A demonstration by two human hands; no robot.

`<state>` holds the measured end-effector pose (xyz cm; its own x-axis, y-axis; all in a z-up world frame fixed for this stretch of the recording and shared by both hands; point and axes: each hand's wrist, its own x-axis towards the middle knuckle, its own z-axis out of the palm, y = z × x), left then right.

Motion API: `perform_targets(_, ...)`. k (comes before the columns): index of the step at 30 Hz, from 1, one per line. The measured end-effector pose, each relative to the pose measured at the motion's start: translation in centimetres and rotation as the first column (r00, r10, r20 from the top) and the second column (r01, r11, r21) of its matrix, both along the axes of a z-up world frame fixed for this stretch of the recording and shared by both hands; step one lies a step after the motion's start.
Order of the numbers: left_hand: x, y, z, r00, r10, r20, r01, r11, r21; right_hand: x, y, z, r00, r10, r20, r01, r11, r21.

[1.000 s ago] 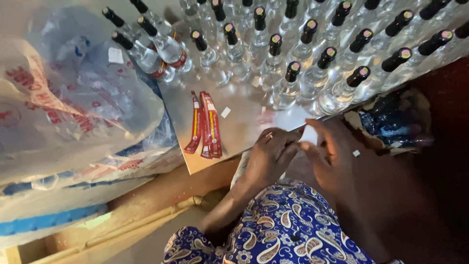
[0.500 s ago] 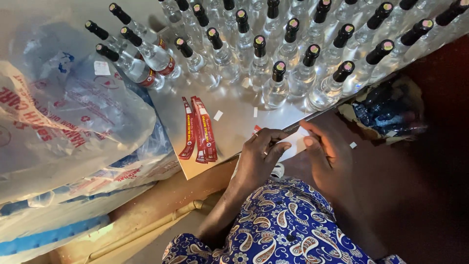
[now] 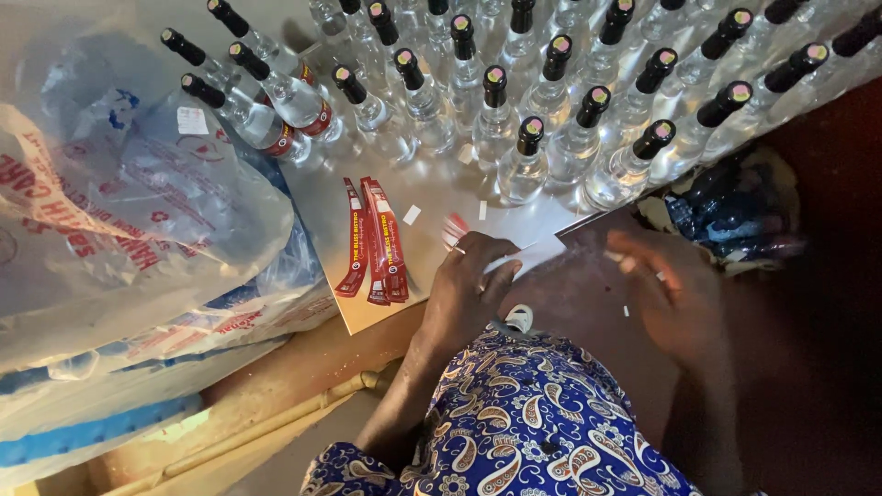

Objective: Manually applying adhesive labels to clear bottles

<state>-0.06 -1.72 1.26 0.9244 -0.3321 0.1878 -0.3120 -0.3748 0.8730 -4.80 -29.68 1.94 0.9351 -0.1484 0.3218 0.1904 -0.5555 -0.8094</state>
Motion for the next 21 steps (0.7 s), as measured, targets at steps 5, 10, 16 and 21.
perform_targets(5,-0.4,-1.3,-1.5,0.814,-0.166,0.557,-0.001,0.958,0.287,-1.3,-0.5,-3.2,0.933,0.211,-0.291,-0.009,0.824,0.567)
perform_targets(10,-0.6,-3.5,-6.5,0.699,-0.079,0.711,-0.034,0.989,0.144,-1.4,3.6,-4.0,0.948,0.107,-0.301,0.079,0.835,0.545)
perform_targets(16,0.5,-1.5,-9.7,0.967,0.254,-0.019,-0.242,0.890,-0.385,-1.9,3.8,-5.3,0.967,0.011,-0.255,0.093,0.915,0.392)
perform_targets(21,2.5,0.4,-11.4,0.803,-0.125,-0.582,-0.516,0.341,-0.785,-2.8,4.6,-6.8,0.916,0.142,-0.376,0.091,0.839,0.537)
